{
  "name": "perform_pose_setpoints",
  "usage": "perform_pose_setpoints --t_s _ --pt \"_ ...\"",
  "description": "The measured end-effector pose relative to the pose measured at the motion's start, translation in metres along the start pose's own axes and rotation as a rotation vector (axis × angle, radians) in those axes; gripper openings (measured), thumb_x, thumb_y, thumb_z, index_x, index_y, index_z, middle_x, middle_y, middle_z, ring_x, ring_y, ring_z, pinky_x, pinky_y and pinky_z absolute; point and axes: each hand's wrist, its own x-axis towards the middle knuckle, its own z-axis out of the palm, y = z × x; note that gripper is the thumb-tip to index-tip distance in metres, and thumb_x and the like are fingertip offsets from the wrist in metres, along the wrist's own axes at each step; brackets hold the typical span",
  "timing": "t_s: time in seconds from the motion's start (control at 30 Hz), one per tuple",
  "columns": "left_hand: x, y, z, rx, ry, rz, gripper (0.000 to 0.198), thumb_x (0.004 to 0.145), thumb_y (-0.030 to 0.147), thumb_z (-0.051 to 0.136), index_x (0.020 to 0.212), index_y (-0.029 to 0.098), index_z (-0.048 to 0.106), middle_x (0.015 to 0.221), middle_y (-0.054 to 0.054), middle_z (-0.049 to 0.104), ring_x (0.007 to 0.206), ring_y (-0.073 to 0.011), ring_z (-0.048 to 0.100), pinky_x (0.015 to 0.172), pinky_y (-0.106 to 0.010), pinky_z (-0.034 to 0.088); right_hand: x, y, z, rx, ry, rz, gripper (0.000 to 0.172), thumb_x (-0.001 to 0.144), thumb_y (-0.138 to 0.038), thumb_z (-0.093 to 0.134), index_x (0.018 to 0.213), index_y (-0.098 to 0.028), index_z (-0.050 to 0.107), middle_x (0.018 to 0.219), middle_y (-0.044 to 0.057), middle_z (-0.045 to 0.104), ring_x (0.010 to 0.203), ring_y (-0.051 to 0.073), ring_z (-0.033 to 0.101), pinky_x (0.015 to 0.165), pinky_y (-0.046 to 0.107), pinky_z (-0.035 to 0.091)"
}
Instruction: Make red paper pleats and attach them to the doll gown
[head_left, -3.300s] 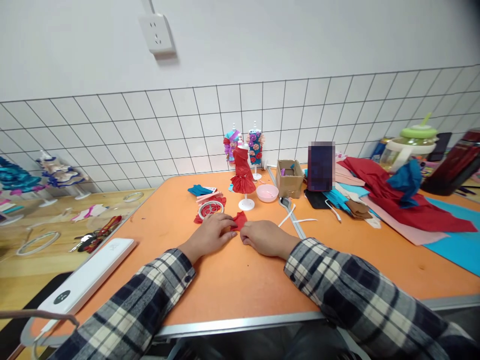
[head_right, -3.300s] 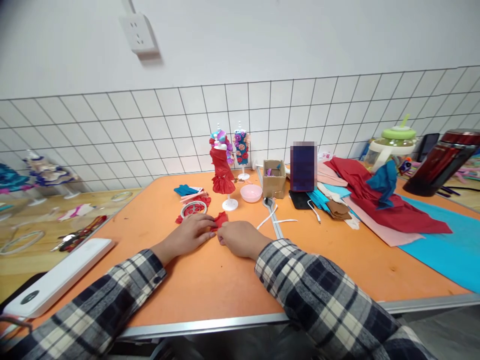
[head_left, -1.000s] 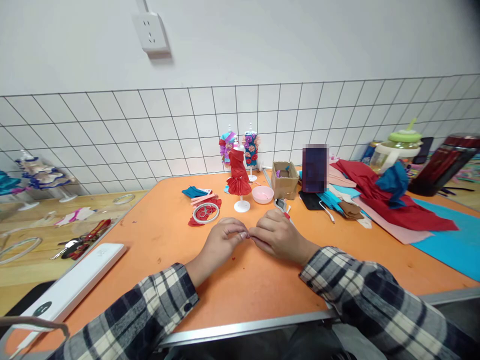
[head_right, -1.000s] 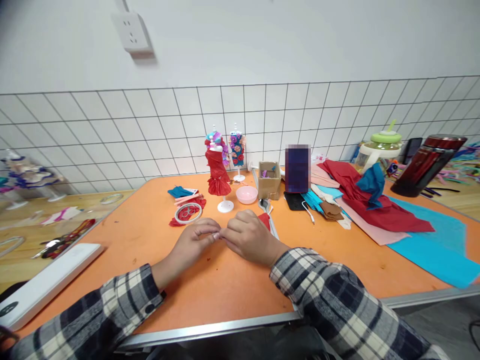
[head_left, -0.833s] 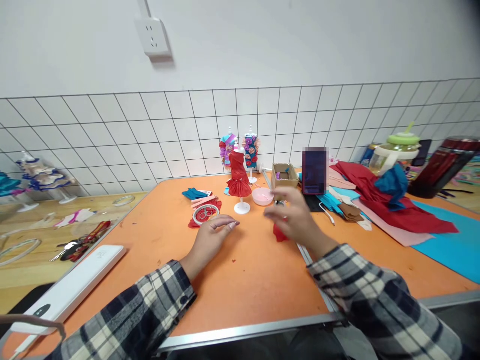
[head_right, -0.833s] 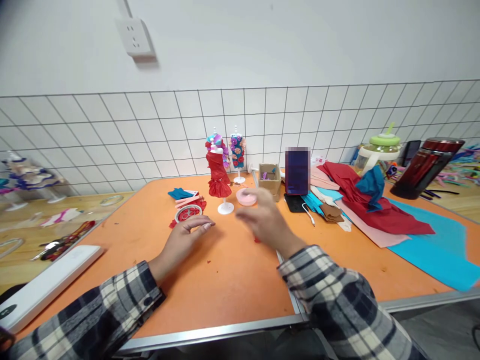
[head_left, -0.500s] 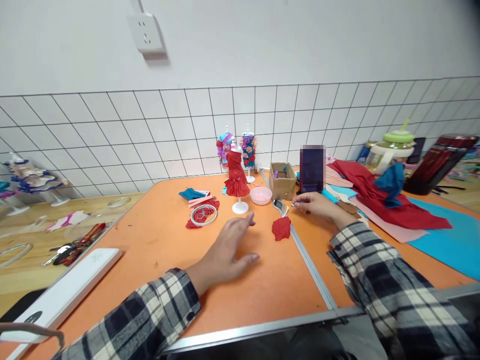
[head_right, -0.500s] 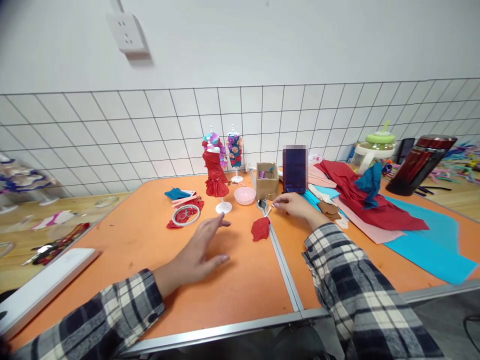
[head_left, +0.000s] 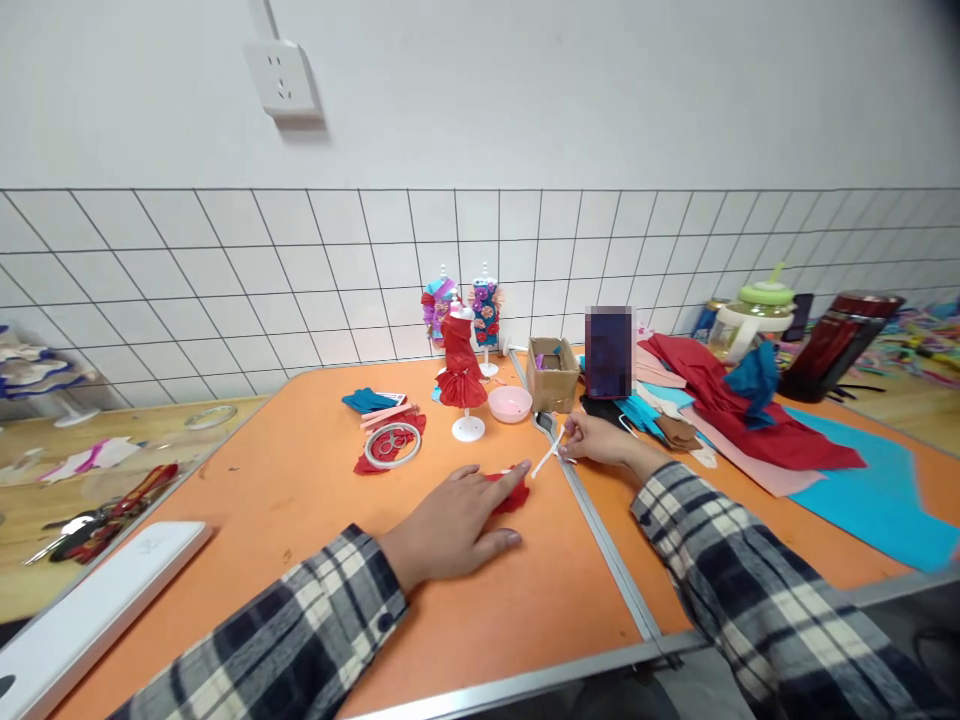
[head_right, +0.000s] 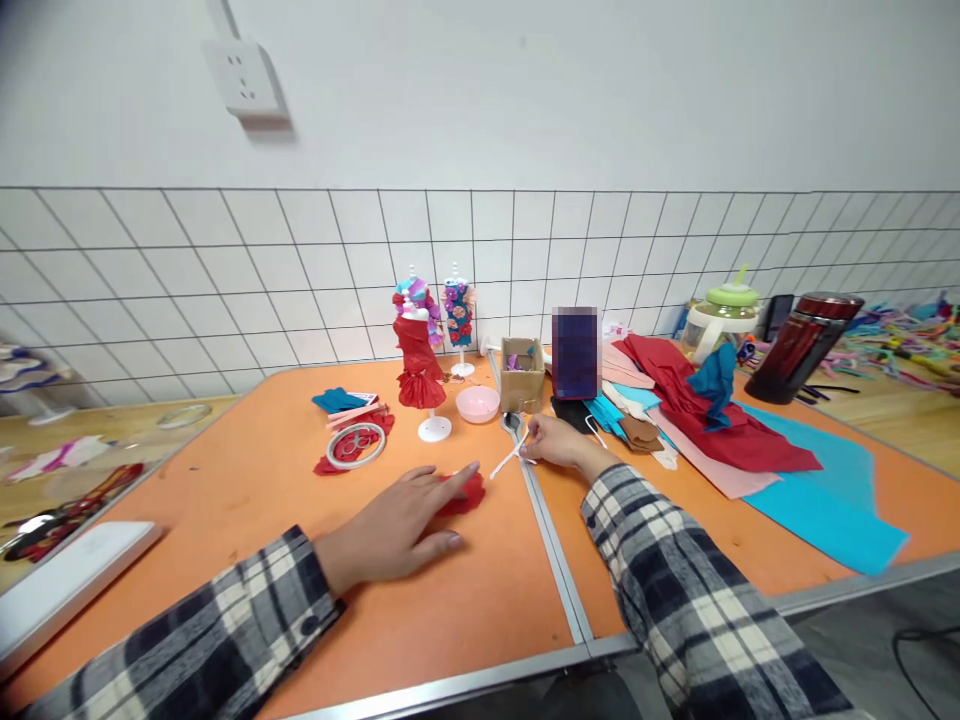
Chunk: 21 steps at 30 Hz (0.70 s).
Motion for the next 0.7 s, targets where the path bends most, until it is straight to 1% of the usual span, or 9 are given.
perform_pose_setpoints --t_s 0.07,0.13,0.33,0.43,0.57,0.6,0.63,0.67,0.7 --pt "-0.012 -0.011 -0.004 -0.046 0.001 -0.032 0.075 0.091 0.050 0.048 0.153 0.025 0.015 0.113 -0.012 0.065 0.100 -0.0288 0.057 0.092 -0.045 0.041 0.005 -0.005 0.001 -0.068 0.006 0.036 0.030 0.057 -0.020 0.074 0.072 -0.019 0.048 0.063 -0.004 0.054 0.061 0.013 0.051 0.053 0.022 0.035" --pt "-0.019 -0.020 -0.005 -0.096 0.011 -0.068 0.073 0.091 0.048 0.048 0.153 0.026 0.015 0.113 -0.011 0.066 0.100 -0.0282 0.057 0.089 -0.042 0.041 0.011 -0.011 0.001 -0.138 -0.008 0.080 0.028 0.055 -0.020 0.074 0.067 -0.019 0.049 0.061 -0.003 0.053 0.060 0.013 0.049 0.051 0.023 0.032" --pt "-0.022 -0.027 -0.006 -0.230 0.079 -0.154 0.074 0.090 0.042 0.053 0.153 0.025 0.018 0.105 -0.008 0.071 0.099 -0.0267 0.058 0.091 -0.039 0.037 0.024 -0.028 0.005 -0.281 -0.119 0.179 0.022 0.047 -0.012 0.073 0.051 -0.017 0.052 0.051 -0.001 0.051 0.055 0.015 0.049 0.049 0.025 0.030" --pt "-0.021 -0.028 -0.004 -0.280 0.103 -0.190 0.073 0.089 0.040 0.055 0.152 0.026 0.021 0.103 -0.008 0.072 0.097 -0.0266 0.059 0.088 -0.038 0.038 0.019 -0.026 0.001 -0.262 -0.132 0.170 0.023 0.049 -0.018 0.075 0.053 -0.017 0.053 0.050 -0.002 0.050 0.051 0.012 0.045 0.047 0.024 0.028" --pt "-0.020 -0.032 0.001 -0.388 0.161 -0.205 0.067 0.087 0.036 0.058 0.148 0.027 0.032 0.095 -0.005 0.075 0.090 -0.0242 0.062 0.086 -0.035 0.039 0.002 -0.018 -0.013 -0.169 -0.109 0.098 0.023 0.063 -0.033 0.070 0.068 -0.018 0.054 0.053 -0.006 0.044 0.048 0.009 0.038 0.046 0.022 0.026" --pt "-0.020 -0.033 0.002 -0.431 0.177 -0.228 0.066 0.087 0.035 0.058 0.148 0.027 0.034 0.094 -0.005 0.075 0.087 -0.0233 0.063 0.084 -0.034 0.040 -0.002 -0.018 -0.014 -0.144 -0.072 0.076 0.022 0.067 -0.035 0.067 0.071 -0.019 0.054 0.054 -0.007 0.043 0.048 0.009 0.037 0.046 0.022 0.026" --pt "-0.019 -0.034 0.004 -0.480 0.191 -0.259 0.066 0.087 0.034 0.058 0.148 0.026 0.033 0.094 -0.005 0.074 0.084 -0.0222 0.063 0.081 -0.033 0.041 -0.005 -0.021 -0.012 -0.112 0.004 0.041 0.021 0.069 -0.036 0.064 0.075 -0.019 0.054 0.055 -0.007 0.042 0.049 0.009 0.037 0.047 0.022 0.026" --pt "-0.017 -0.035 0.005 -0.533 0.205 -0.296 0.067 0.087 0.034 0.057 0.148 0.026 0.032 0.093 -0.004 0.074 0.081 -0.0210 0.063 0.079 -0.033 0.041 -0.008 -0.025 -0.006 -0.078 0.105 -0.008 0.019 0.072 -0.035 0.062 0.078 -0.019 0.054 0.056 -0.007 0.042 0.050 0.009 0.038 0.048 0.022 0.026" --pt "-0.016 -0.036 0.006 -0.589 0.227 -0.335 0.068 0.087 0.034 0.057 0.149 0.026 0.031 0.091 -0.004 0.073 0.078 -0.0198 0.063 0.076 -0.032 0.042 -0.009 -0.032 0.003 -0.025 0.258 -0.083 0.018 0.073 -0.034 0.060 0.080 -0.019 0.056 0.057 -0.006 0.043 0.052 0.010 0.039 0.049 0.023 0.027"
